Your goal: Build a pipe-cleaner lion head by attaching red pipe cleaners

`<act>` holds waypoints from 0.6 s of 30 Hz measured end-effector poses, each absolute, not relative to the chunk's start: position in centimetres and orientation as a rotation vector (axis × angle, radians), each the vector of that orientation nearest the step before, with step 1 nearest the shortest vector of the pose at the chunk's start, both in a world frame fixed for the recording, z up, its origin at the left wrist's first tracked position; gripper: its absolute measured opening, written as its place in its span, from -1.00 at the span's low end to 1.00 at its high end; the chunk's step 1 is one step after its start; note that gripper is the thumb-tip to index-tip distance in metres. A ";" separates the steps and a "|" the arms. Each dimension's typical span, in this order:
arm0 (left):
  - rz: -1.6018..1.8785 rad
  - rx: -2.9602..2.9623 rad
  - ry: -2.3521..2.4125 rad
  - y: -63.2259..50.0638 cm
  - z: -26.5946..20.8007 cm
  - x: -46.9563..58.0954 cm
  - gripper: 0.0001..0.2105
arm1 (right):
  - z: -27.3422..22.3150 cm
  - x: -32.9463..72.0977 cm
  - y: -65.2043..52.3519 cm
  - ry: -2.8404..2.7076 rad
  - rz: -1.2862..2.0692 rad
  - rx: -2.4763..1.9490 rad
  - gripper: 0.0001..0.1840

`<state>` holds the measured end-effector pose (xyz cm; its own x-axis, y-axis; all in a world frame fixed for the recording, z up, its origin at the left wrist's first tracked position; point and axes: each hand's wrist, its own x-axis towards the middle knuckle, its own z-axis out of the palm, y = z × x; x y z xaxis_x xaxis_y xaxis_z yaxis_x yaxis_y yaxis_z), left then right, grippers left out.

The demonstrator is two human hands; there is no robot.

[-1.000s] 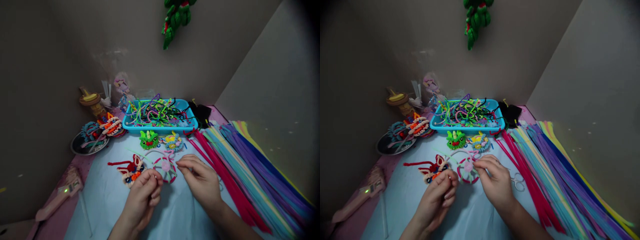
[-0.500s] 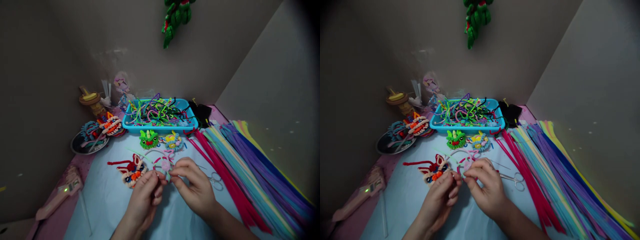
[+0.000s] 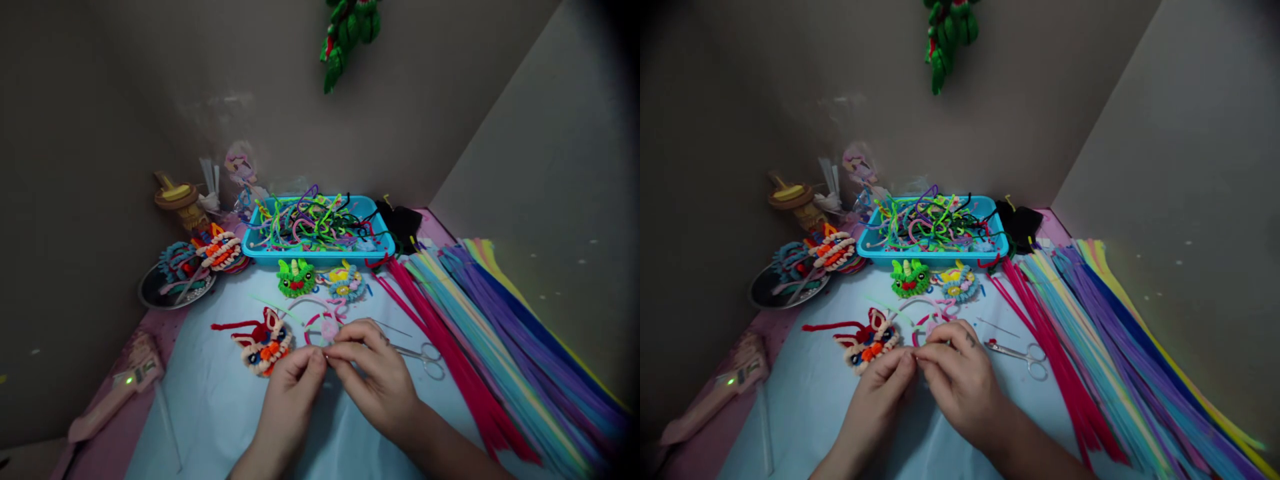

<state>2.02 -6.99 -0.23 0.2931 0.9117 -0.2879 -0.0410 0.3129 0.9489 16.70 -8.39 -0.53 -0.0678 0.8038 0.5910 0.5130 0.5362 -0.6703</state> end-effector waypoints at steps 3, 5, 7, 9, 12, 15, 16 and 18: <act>0.818 1.068 1.069 -7.0 0.0 1.9 -0.57 | -0.5 16.7 -8.3 -1.698 0.362 -1.108 -0.80; 0.829 1.056 1.073 -7.0 -0.1 1.9 -0.60 | -0.4 16.7 -8.3 -1.688 0.383 -1.108 -0.81; 0.840 1.010 1.079 -7.1 -0.4 2.0 -0.63 | -0.3 16.7 -8.3 -1.690 0.398 -1.098 -0.81; 0.863 0.936 1.075 -7.2 -0.7 2.1 -0.66 | -0.3 16.7 -8.3 -1.694 0.400 -1.089 -0.81; 0.909 0.815 1.043 -7.3 -0.9 2.3 -0.67 | -0.5 16.6 -8.2 -1.669 0.404 -1.091 -0.81; 0.922 0.695 1.025 -7.2 -0.6 2.4 -0.68 | -1.1 16.4 -8.3 -1.572 0.445 -1.073 -0.79; 0.923 0.665 1.028 -7.2 -0.5 2.4 -0.68 | -1.3 16.3 -8.3 -1.532 0.472 -1.055 -0.77; 0.928 0.633 1.035 -7.1 -0.2 2.3 -0.69 | -1.8 16.2 -8.3 -1.462 0.527 -1.016 -0.74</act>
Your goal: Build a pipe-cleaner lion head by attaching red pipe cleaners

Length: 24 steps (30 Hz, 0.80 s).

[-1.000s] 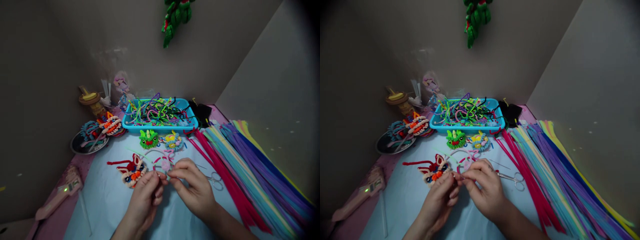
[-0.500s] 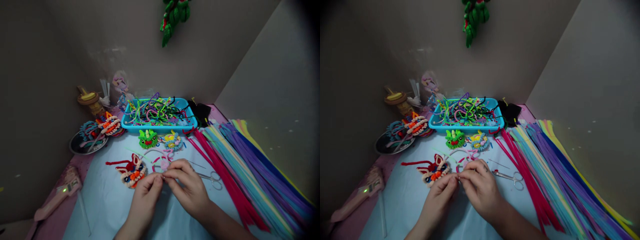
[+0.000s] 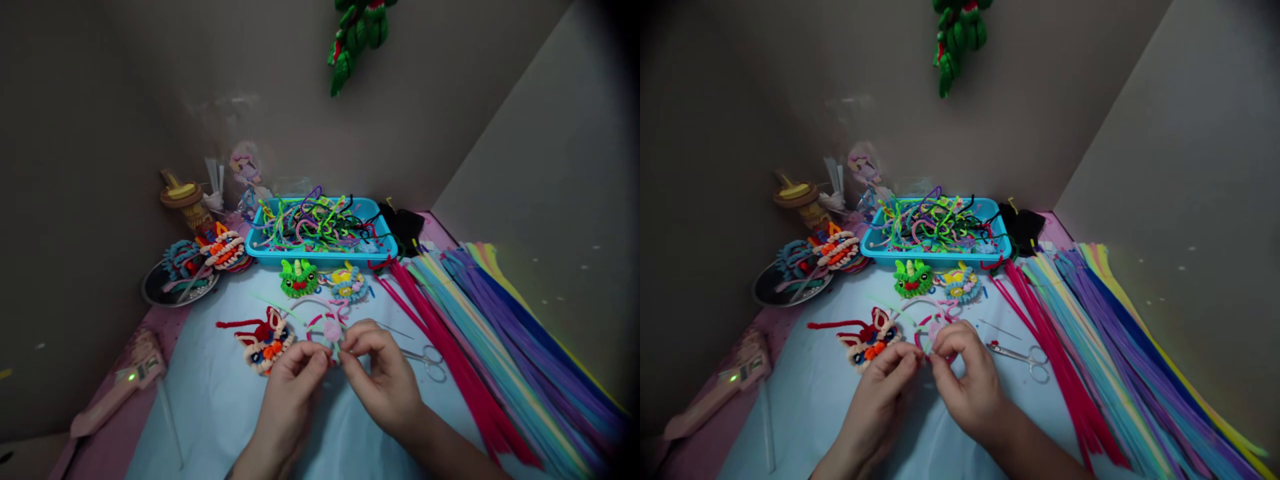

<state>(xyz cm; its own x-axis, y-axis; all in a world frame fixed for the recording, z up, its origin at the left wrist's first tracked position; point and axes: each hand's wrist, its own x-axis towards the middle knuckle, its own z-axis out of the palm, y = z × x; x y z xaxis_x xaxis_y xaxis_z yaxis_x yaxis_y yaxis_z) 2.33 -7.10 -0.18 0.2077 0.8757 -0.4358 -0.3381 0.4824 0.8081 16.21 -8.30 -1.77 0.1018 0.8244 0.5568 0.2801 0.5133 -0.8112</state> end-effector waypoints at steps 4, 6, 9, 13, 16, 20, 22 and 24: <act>0.923 0.631 1.030 -7.0 0.2 2.2 -0.70 | -2.0 16.0 -8.4 -1.419 0.603 -1.000 -0.72; 0.904 0.626 1.025 -7.0 0.3 2.2 -0.68 | -2.0 16.1 -8.5 -1.427 0.641 -0.996 -0.72; 0.897 0.616 1.026 -7.1 0.2 2.2 -0.67 | -2.1 16.2 -8.6 -1.451 0.684 -0.981 -0.73; 0.889 0.622 1.028 -7.2 -0.2 2.1 -0.68 | -2.3 16.5 -8.8 -1.487 0.689 -0.996 -0.75; 0.894 0.622 1.025 -7.2 -0.3 2.1 -0.68 | -2.3 16.5 -8.7 -1.490 0.677 -1.009 -0.75; 0.904 0.552 0.991 -7.1 -0.1 2.0 -0.68 | -2.3 16.4 -8.7 -1.488 0.687 -0.982 -0.74; 0.901 0.485 0.942 -7.0 0.0 2.0 -0.68 | -2.4 16.3 -8.7 -1.483 0.691 -0.987 -0.74; 0.904 0.418 0.884 -7.1 0.2 2.0 -0.69 | -2.4 16.3 -8.6 -1.465 0.653 -1.018 -0.74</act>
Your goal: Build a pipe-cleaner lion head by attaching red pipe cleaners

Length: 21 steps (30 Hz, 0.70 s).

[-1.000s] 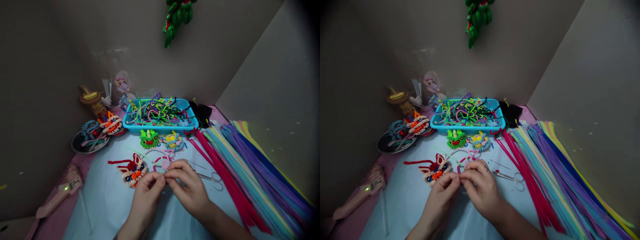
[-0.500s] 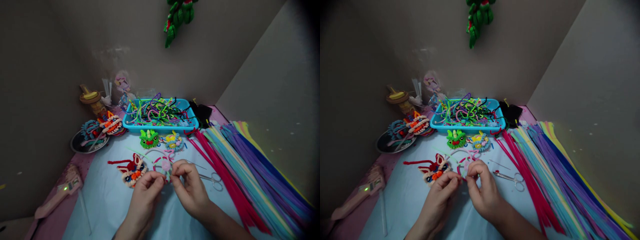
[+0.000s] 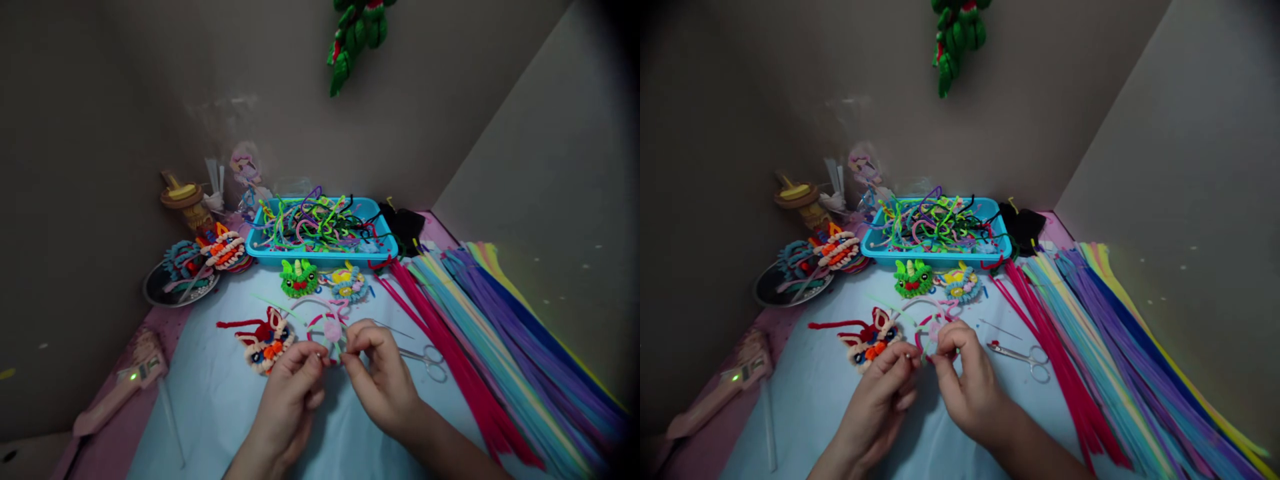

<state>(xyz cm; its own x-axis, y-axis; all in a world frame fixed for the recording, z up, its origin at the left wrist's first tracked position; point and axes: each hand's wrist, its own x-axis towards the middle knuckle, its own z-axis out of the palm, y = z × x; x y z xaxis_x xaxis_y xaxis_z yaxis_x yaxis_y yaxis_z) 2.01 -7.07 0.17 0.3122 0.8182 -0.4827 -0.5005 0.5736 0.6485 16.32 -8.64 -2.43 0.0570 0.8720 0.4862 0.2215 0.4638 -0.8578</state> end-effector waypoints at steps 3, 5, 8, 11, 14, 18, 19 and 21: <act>0.917 0.343 0.829 -7.2 0.4 2.0 -0.69 | -2.3 16.4 -8.6 -1.486 0.574 -1.047 -0.75; 0.921 0.330 0.815 -7.3 0.5 2.0 -0.69 | -2.1 16.5 -8.6 -1.533 0.571 -1.037 -0.77; 0.920 0.341 0.805 -7.4 0.5 1.9 -0.70 | -1.8 16.6 -8.6 -1.572 0.579 -1.026 -0.80; 0.918 0.358 0.798 -7.4 0.4 1.9 -0.70 | -1.5 16.6 -8.7 -1.584 0.531 -1.013 -0.73; 0.911 0.377 0.783 -7.5 0.2 1.9 -0.71 | -1.2 16.6 -8.8 -1.621 0.508 -0.999 -0.64; 0.905 0.391 0.781 -7.5 0.1 1.8 -0.71 | -0.6 16.7 -8.9 -1.657 0.495 -0.997 -0.68; 0.904 0.393 0.783 -7.6 0.0 1.9 -0.71 | -0.5 16.8 -8.9 -1.662 0.483 -0.991 -0.70; 0.902 0.396 0.790 -7.6 -0.1 1.9 -0.69 | -0.2 16.8 -8.9 -1.671 0.454 -0.979 -0.72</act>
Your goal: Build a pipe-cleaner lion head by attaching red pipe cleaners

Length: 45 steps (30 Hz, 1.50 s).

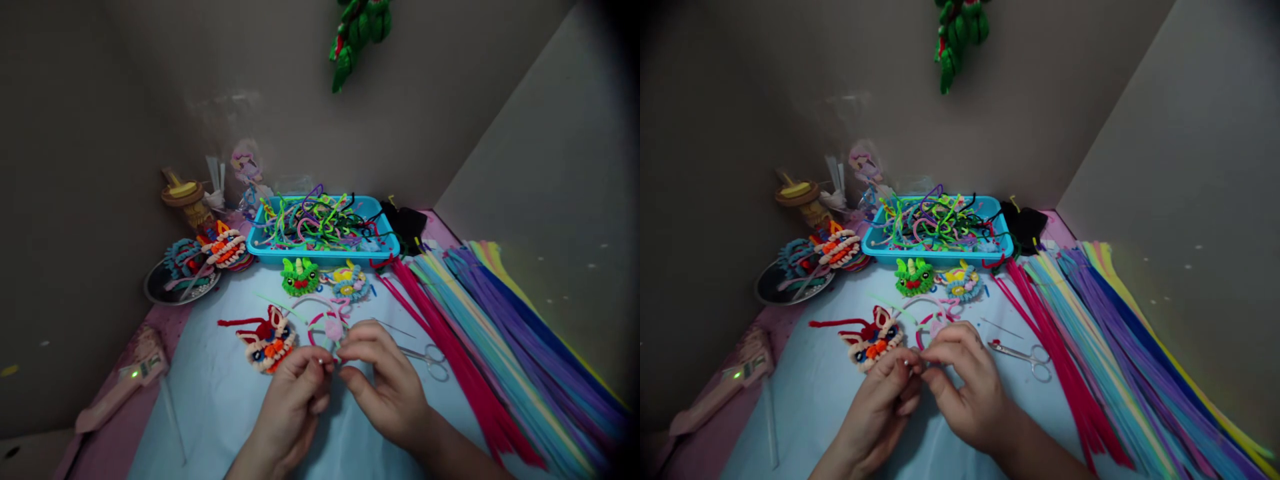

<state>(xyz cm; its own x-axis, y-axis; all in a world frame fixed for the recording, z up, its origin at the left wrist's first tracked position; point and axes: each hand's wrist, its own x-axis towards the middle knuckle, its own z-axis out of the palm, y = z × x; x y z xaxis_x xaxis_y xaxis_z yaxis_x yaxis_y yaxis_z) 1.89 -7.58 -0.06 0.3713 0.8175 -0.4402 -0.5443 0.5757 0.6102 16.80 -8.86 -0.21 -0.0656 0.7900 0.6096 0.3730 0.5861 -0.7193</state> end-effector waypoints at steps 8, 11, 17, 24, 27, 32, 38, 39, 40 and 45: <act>0.874 0.408 0.818 -7.6 0.4 2.1 -0.64 | 0.2 16.8 -9.0 -1.707 0.399 -0.971 -0.75; 0.863 0.458 0.826 -7.8 0.2 2.1 -0.63 | 0.2 16.8 -9.1 -1.701 0.405 -0.978 -0.76; 0.879 0.877 0.956 -7.7 0.2 1.3 -0.60 | 0.5 16.6 -9.2 -1.738 0.359 -1.014 -0.73; 0.953 1.434 1.073 -7.2 1.3 -0.3 -0.72 | 1.3 15.8 -9.4 -1.942 0.113 -1.066 -0.64; 0.964 1.486 1.134 -7.1 1.4 -0.9 -0.77 | 1.3 15.4 -9.3 -2.018 0.023 -1.058 -0.59; 1.025 1.223 1.163 -7.2 1.0 -1.8 -0.85 | 1.2 13.8 -8.6 -2.012 -0.013 -1.004 -0.63; 1.153 0.651 1.057 -7.8 0.5 -2.4 -0.73 | 1.3 11.2 -7.7 -1.958 0.009 -0.990 -0.68; 1.171 0.587 1.040 -7.9 0.6 -2.5 -0.72 | 1.4 10.9 -7.6 -1.965 0.003 -0.978 -0.67; 1.185 0.535 1.024 -8.0 0.8 -2.6 -0.70 | 1.4 10.5 -7.6 -1.970 0.001 -0.958 -0.64; 1.200 0.348 0.906 -8.0 1.5 -3.5 -0.67 | 2.0 9.0 -7.2 -1.944 0.089 -0.881 -0.52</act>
